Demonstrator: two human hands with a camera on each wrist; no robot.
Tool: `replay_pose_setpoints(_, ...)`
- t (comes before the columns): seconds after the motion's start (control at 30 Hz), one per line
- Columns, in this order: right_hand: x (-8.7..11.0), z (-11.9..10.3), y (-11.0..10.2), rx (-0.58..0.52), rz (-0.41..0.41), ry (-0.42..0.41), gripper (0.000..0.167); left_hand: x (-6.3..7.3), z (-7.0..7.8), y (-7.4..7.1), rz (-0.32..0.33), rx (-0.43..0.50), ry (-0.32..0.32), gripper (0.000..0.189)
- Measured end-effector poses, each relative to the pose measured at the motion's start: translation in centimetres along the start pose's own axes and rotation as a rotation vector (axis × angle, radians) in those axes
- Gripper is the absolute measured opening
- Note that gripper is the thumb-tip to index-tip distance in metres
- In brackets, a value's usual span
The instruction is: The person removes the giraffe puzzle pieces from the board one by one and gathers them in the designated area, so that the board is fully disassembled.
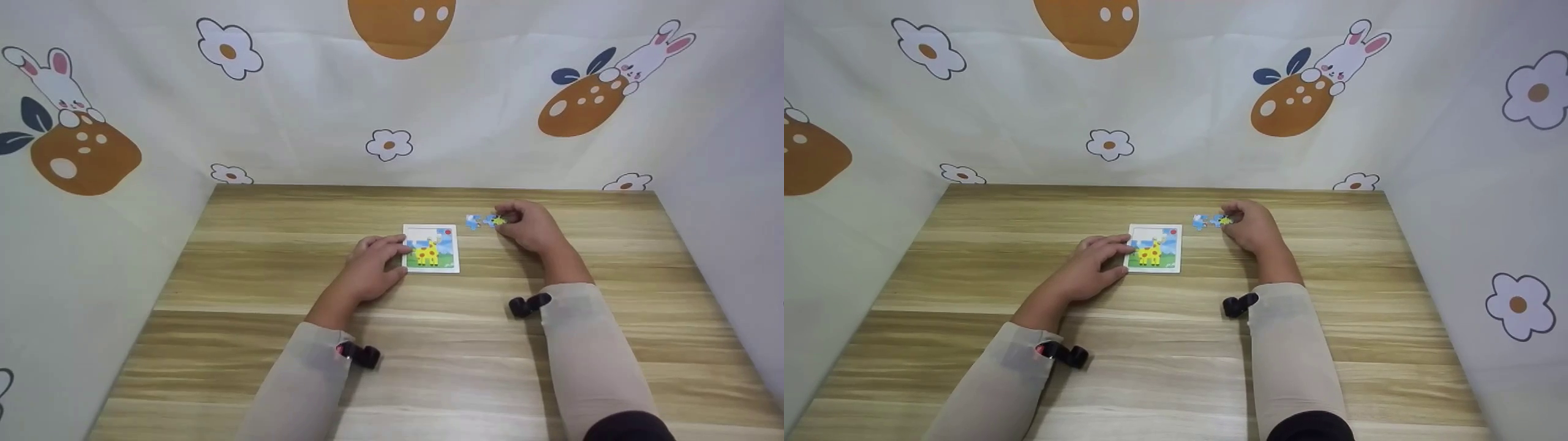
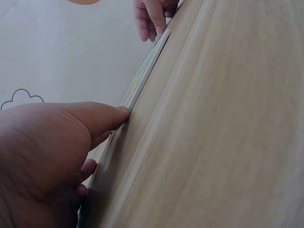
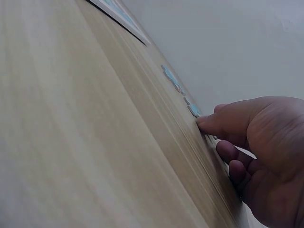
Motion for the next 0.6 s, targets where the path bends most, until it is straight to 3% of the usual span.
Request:
replay_pose_setpoints(0.3, 0.2, -1.4, 0.2, 0.015, 0.004, 0.021, 0.048, -0.1, 0.0, 0.0, -0.002, -0.008, 0.003, 0.046)
replay_pose_setpoints(0.6, 0.7, -5.1, 2.3, 0.015, -0.022, -0.013, 0.043, 0.0, 0.0, -0.1, 0.001, 0.001, -0.001, 0.044)
Point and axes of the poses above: each hand's wrist, its own x-axis away from the middle knuckle, its own y-axis out of the palm, z = x × y, the point moved 5 cm from there along -x, towards the middle knuckle, and after that the axes turned 2 degrees about y, right-handed, at the moved point
